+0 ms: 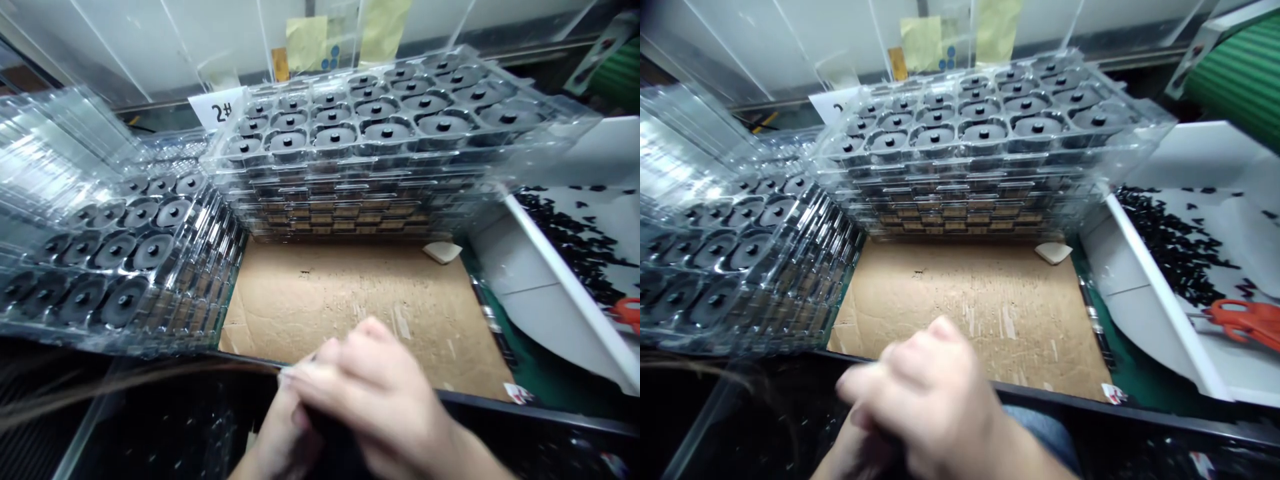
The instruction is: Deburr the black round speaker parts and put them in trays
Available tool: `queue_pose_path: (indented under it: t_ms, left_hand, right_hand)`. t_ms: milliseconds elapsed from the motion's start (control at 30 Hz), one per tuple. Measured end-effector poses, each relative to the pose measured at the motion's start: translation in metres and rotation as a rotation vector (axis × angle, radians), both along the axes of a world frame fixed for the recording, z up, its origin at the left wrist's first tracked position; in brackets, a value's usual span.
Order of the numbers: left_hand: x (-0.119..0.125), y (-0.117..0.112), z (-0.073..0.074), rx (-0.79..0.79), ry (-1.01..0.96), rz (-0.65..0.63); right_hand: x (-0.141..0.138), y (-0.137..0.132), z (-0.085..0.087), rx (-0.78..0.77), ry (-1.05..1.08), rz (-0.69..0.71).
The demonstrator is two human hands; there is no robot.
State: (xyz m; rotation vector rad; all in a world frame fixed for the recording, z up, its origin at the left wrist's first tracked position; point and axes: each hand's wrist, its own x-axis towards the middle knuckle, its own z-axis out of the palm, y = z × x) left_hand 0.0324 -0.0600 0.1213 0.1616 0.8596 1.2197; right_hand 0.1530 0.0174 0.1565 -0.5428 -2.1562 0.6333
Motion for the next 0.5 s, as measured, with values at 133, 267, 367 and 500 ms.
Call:
queue_pose_path:
  t_ms: [133,267,367,500]
  left_hand:
    - [-0.005,-0.001,-0.002,0.012,-0.064,0.135]
    - [-0.009,-0.002,0.001,-0.013,-0.09,0.168]
    - [-0.008,0.0,0.002,-0.044,-0.082,0.159]
    - [-0.003,0.003,0.003,-0.035,-0.095,0.128]
  right_hand:
    - [0.021,0.015,-0.038,-0.363,-0.237,-0.223]
    - [0.03,0.0,-0.09,-0.473,-0.285,-0.228]
    - [0.031,-0.011,-0.095,-0.492,-0.275,-0.24]
    - [0.024,-0.013,-0.043,-0.468,-0.159,-0.372]
